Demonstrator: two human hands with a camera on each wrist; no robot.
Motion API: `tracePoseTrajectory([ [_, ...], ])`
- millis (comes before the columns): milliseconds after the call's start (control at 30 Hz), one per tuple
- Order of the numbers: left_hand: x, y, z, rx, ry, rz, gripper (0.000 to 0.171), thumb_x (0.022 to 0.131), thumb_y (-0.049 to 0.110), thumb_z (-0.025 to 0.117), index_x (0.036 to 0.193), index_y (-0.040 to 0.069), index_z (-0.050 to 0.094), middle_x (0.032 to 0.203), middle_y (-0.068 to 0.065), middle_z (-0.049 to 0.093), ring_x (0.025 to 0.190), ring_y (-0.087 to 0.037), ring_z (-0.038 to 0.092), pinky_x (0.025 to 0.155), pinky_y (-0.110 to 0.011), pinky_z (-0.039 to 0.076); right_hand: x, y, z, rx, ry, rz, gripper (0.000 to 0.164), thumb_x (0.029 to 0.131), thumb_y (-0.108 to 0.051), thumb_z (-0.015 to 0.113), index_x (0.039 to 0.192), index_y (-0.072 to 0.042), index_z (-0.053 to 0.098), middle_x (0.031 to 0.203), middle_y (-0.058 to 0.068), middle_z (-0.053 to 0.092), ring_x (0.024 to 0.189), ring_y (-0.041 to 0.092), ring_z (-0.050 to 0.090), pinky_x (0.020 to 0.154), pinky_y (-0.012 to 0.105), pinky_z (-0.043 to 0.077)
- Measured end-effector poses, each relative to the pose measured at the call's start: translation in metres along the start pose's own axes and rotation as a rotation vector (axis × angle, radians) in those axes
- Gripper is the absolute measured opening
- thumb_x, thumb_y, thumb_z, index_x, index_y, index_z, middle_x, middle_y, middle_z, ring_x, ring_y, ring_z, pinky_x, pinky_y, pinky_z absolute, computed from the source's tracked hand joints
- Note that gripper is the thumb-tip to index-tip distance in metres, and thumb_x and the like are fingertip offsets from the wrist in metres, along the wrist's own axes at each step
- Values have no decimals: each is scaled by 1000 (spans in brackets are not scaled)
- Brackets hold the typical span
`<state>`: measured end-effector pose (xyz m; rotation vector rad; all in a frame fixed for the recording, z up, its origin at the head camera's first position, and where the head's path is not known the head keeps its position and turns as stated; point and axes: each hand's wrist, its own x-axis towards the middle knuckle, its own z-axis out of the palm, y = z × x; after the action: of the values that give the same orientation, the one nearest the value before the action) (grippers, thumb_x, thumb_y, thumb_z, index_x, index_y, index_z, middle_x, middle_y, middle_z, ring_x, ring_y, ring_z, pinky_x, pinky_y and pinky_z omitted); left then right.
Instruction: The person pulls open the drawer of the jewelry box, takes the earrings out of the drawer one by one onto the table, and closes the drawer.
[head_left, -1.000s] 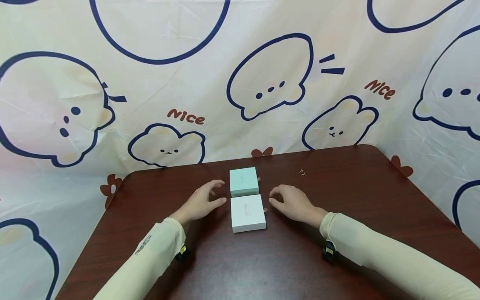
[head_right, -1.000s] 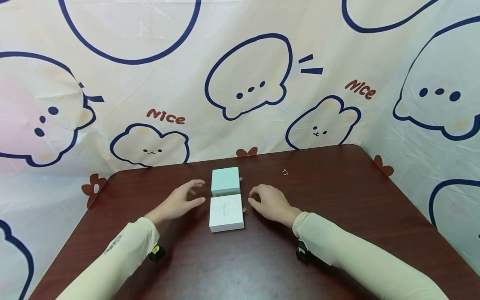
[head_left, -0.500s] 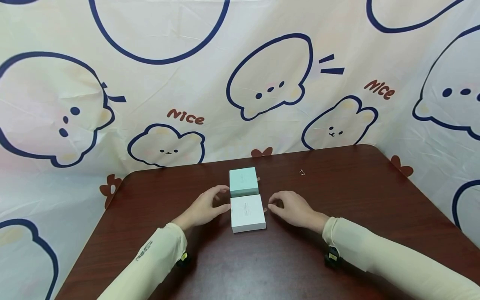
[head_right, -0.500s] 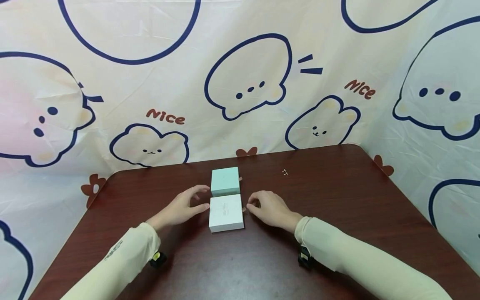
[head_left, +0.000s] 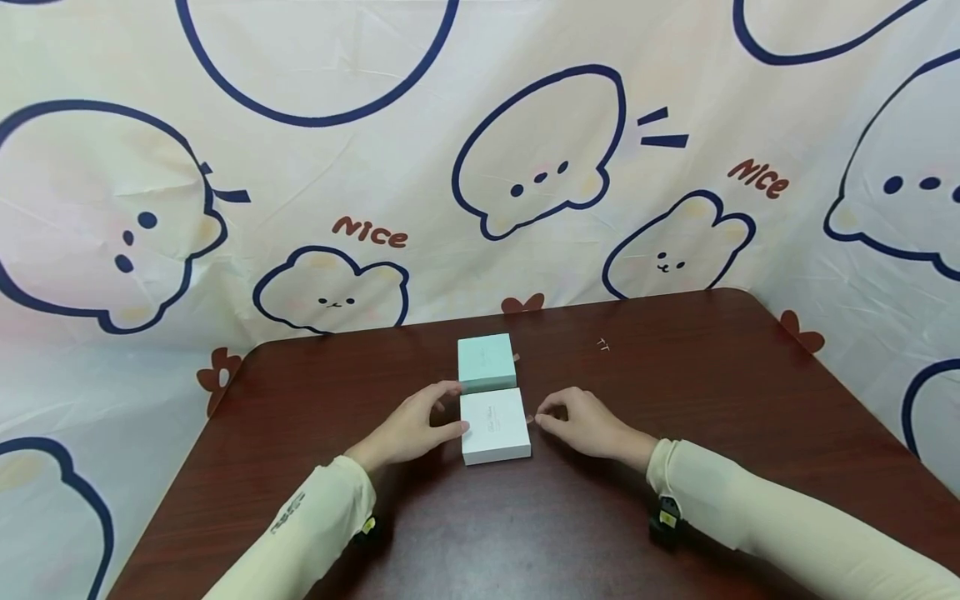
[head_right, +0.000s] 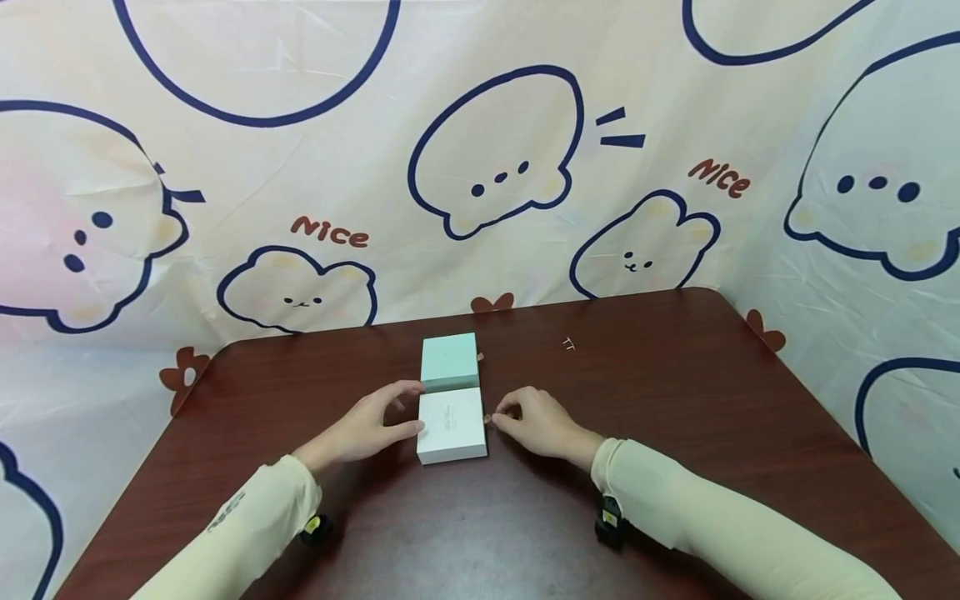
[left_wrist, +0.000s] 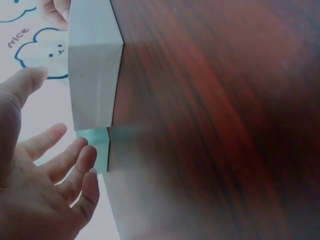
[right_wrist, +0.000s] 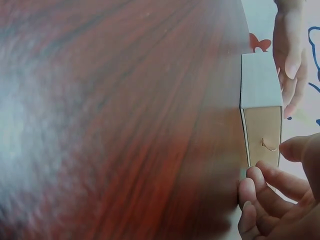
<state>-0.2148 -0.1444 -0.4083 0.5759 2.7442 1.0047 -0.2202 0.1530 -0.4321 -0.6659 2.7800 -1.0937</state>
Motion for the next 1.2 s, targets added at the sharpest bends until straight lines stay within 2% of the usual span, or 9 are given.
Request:
tracePoseTrajectory([
  [200, -1, -1, 3, -14, -18, 3, 62, 93, 34, 73, 148, 17, 49, 144, -9, 56, 119, -26, 57, 98, -51, 48, 2, 2, 1, 41, -18, 1, 14, 97, -17, 66, 98, -11, 78, 95, 1, 75, 76, 10, 56, 70, 25, 47],
  [533, -1, -2, 6, -36, -46, -9, 82, 90, 39, 75, 157, 19, 32, 148, -7, 51, 122, -27, 56, 100, -53, 47, 5, 1, 3, 76, -38, -13, 16, 96, -16, 65, 99, -8, 79, 97, 2, 76, 82, 8, 59, 76, 26, 48],
  [833, -3, -2, 7, -40, -95, -21, 90, 87, 39, 79, 159, 19, 30, 154, -7, 45, 120, -24, 54, 95, -48, 47, 8, 2, 3, 105, -77, -11, 19, 97, -18, 64, 100, -5, 78, 97, 6, 76, 79, 9, 56, 72, 25, 46],
  [1067, -3, -5, 9, -23, -113, -16, 96, 83, 40, 82, 160, 15, 29, 154, -9, 42, 112, -20, 52, 88, -40, 46, 8, 3, 3, 131, -93, 7, 19, 97, -18, 64, 101, -5, 78, 99, 6, 76, 78, 9, 55, 72, 24, 46],
  [1200, -3, -5, 11, -20, -115, -21, 100, 81, 39, 85, 160, 14, 28, 153, -9, 42, 111, -19, 52, 90, -40, 46, 9, 5, 4, 132, -96, 0, 20, 97, -18, 65, 101, -5, 78, 98, 7, 76, 77, 10, 55, 70, 24, 46],
])
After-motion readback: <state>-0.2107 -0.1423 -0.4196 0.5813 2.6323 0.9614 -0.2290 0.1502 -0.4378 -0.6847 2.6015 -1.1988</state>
